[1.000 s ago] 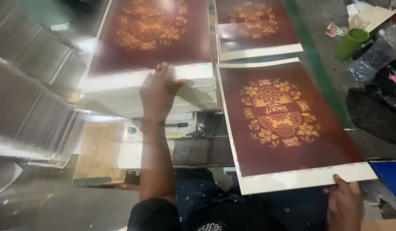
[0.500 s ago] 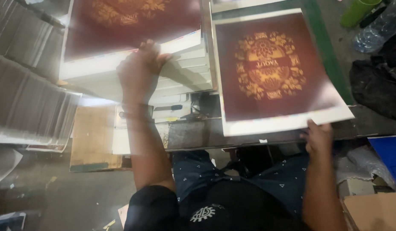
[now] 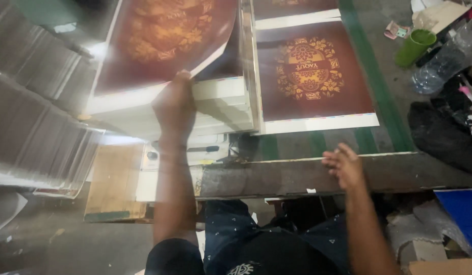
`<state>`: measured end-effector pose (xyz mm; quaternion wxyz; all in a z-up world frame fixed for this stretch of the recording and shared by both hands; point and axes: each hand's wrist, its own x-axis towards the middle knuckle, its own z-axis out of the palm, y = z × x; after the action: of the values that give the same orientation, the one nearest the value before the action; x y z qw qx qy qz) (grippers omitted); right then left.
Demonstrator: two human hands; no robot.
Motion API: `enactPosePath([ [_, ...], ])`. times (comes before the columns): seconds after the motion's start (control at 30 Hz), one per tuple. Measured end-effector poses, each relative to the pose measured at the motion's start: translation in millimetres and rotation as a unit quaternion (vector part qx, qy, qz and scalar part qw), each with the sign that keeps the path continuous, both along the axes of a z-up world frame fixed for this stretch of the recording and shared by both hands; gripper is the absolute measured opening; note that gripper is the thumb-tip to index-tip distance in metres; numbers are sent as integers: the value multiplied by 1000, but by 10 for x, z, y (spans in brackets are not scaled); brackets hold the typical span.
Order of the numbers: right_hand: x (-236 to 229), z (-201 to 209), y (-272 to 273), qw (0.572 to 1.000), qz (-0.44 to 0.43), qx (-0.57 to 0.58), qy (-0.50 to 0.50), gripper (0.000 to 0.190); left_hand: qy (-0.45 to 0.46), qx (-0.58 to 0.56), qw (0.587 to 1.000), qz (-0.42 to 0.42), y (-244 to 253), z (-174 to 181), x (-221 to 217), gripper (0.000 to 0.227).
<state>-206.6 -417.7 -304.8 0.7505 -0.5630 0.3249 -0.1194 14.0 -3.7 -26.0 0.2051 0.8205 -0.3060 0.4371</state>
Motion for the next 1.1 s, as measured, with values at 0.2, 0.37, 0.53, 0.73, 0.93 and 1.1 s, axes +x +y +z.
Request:
enactPosePath([
  [0.2,-70,1370,1111,982,156,-36,-101,54,-85,-59,979,-174,-720,16,-948,19],
  [0.37,-61,1642,1278,932,176,29,-317,41,15,75,966,-248,-958,-126,-1620,36],
  [0.53,-337,1742,1096,947,41,71,-311,37,21,107,952,-286,-706,210,-1858,43],
  [0.73,-936,1063,464,951,-69,39,-300,50,151,27,978,-145,-188,233,-1165,29],
  [0.93,-1688,91,-166,947,-90,56,-304,43,3,113,993,21,32,-90,-244,75],
  [1.1,-2081,46,-178,965,-183,41,-184,52,83,192,976,55,163,-163,-42,78],
])
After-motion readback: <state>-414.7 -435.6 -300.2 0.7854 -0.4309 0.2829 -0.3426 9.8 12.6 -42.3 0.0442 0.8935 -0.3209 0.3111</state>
